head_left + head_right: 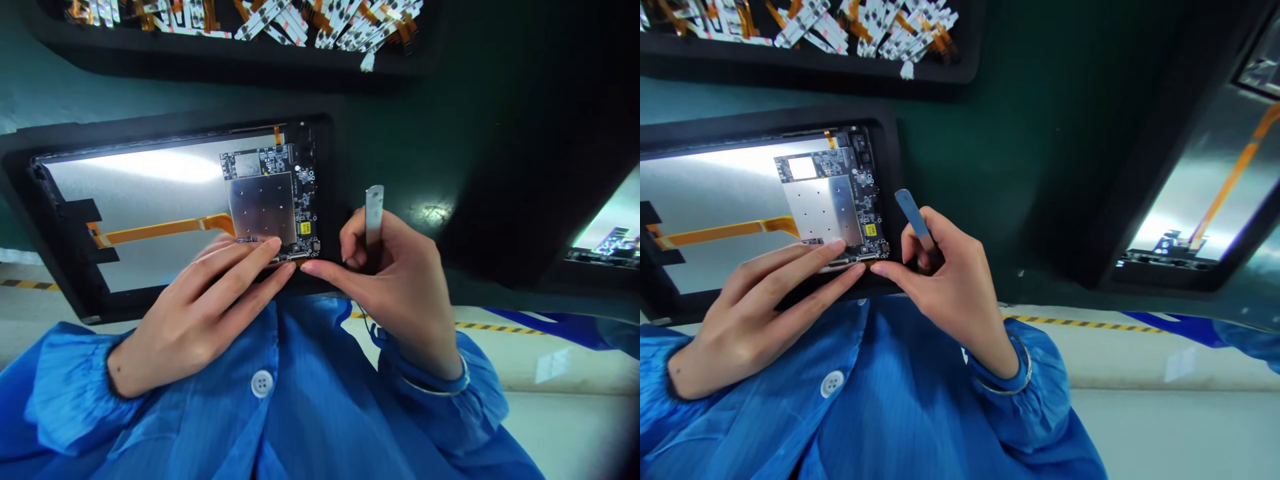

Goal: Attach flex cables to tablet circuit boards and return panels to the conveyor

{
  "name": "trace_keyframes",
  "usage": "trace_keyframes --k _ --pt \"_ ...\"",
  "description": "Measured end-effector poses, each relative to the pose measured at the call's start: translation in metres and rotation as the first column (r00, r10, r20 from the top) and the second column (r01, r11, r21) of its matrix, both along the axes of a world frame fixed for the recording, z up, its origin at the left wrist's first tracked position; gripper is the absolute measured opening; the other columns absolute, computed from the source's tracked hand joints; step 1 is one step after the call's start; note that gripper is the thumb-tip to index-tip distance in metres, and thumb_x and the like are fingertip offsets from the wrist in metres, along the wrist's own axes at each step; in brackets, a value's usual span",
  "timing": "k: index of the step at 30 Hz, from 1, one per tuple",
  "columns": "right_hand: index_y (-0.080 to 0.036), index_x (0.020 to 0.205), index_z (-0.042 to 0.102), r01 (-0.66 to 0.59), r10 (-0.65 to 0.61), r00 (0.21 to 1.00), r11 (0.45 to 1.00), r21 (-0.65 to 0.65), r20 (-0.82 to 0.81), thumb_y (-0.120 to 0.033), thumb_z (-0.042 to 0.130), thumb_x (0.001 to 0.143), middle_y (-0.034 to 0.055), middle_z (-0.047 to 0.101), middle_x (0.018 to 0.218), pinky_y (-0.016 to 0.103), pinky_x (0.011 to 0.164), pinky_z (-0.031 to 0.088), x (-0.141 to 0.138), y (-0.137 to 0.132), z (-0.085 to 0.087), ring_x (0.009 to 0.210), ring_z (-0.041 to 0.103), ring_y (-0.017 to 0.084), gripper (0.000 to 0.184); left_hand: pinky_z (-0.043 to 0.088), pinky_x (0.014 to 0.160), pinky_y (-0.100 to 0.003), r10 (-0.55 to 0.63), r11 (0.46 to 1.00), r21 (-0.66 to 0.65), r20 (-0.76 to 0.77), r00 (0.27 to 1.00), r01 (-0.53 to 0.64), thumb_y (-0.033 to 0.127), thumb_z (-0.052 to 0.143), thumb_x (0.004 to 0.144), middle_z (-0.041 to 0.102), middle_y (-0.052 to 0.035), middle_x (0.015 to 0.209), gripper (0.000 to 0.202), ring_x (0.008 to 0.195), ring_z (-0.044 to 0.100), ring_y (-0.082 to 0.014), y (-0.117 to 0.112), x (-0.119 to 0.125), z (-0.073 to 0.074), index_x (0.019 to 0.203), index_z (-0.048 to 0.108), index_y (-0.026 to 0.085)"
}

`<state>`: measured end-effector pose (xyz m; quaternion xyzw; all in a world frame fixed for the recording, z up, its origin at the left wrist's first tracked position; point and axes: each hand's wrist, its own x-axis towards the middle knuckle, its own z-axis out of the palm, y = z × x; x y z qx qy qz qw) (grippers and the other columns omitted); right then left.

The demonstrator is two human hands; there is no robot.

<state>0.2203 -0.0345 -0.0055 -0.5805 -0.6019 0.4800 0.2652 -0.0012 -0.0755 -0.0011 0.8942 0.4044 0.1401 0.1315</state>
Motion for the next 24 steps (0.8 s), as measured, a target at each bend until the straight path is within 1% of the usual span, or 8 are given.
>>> trace_keyframes --k 4,7,10,12,13,16,20,24 --pt "-0.022 0.066 0.045 0.052 -0.053 0.998 0.997 -0.061 -0.020 -0.036 0.086 0.073 -0.0070 0.042 0.060 0.026 0.047 0.036 -0.003 0.000 0.001 0.053 0.038 0.009 0.044 0.049 0.115 -0.042 -0.083 0.995 0.051 -0.061 0.995 0.086 0.007 0.057 0.095 0.056 -0.0155 0.144 0.044 0.132 0.055 -0.0273 0.003 -0.004 0.000 0.139 0.053 0.006" --pt "-0.023 0.065 0.043 0.041 -0.045 0.998 0.993 -0.114 -0.036 -0.034 0.087 0.072 -0.0069 0.040 0.060 0.027 0.046 0.034 -0.004 0.002 0.003 0.051 0.037 0.010 0.046 0.052 0.112 -0.040 -0.111 0.988 0.097 -0.055 0.992 0.116 0.007 0.057 0.095 0.060 -0.0157 0.140 0.040 0.129 0.058 -0.0267 0.006 -0.006 0.000 0.136 0.055 0.005" --pt "-0.023 0.065 0.042 0.030 -0.037 0.998 0.991 -0.129 -0.055 -0.029 0.087 0.071 -0.0073 0.039 0.059 0.027 0.045 0.032 -0.003 0.003 0.004 0.050 0.035 0.009 0.046 0.061 0.094 -0.041 -0.059 0.986 0.157 0.032 0.998 0.054 0.009 0.061 0.094 0.068 -0.0137 0.128 0.030 0.112 0.067 -0.0263 0.010 0.000 -0.002 0.124 0.063 0.008" --pt "-0.023 0.065 0.042 0.043 -0.051 0.997 0.991 -0.129 -0.059 -0.024 0.087 0.070 -0.0077 0.039 0.059 0.026 0.045 0.031 -0.003 0.002 0.003 0.050 0.034 0.008 0.046 0.061 0.079 -0.041 0.034 0.994 0.102 0.097 0.995 -0.044 0.012 0.066 0.092 0.072 -0.0121 0.115 0.025 0.098 0.069 -0.0254 0.013 0.008 -0.002 0.117 0.065 0.010" --pt "-0.022 0.065 0.042 0.052 -0.059 0.997 0.990 -0.128 -0.056 -0.023 0.087 0.070 -0.0079 0.038 0.059 0.025 0.045 0.030 -0.003 0.001 0.003 0.051 0.034 0.008 0.046 0.060 0.076 -0.040 0.092 0.994 0.050 0.128 0.988 -0.099 0.013 0.067 0.091 0.073 -0.0106 0.109 0.023 0.093 0.068 -0.0242 0.014 0.012 -0.002 0.114 0.066 0.012" --pt "-0.022 0.065 0.042 0.070 -0.075 0.996 0.990 -0.121 -0.039 -0.023 0.087 0.071 -0.0080 0.038 0.059 0.024 0.046 0.030 -0.004 -0.002 0.002 0.051 0.034 0.008 0.045 0.059 0.079 -0.037 0.223 0.973 -0.102 0.202 0.954 -0.206 0.016 0.067 0.092 0.069 -0.0069 0.100 0.016 0.090 0.066 -0.0201 0.019 0.023 -0.002 0.109 0.067 0.016" --pt "-0.022 0.065 0.040 0.077 -0.079 0.997 0.991 -0.111 -0.011 -0.019 0.085 0.071 -0.0077 0.038 0.060 0.024 0.046 0.030 -0.006 -0.005 0.004 0.052 0.034 0.007 0.045 0.055 0.080 -0.035 0.220 0.967 -0.174 0.200 0.955 -0.186 0.018 0.065 0.093 0.067 -0.0051 0.101 0.013 0.091 0.064 -0.0186 0.024 0.026 -0.001 0.107 0.066 0.017" --pt "-0.022 0.062 0.038 0.086 -0.084 0.996 0.992 -0.096 0.017 -0.016 0.082 0.073 -0.0080 0.036 0.057 0.024 0.046 0.030 -0.007 -0.007 0.004 0.051 0.032 0.007 0.045 0.052 0.076 -0.038 0.183 0.977 -0.138 0.156 0.971 -0.162 0.017 0.064 0.093 0.069 -0.0064 0.098 0.010 0.088 0.064 -0.0211 0.026 0.026 0.000 0.103 0.065 0.016"
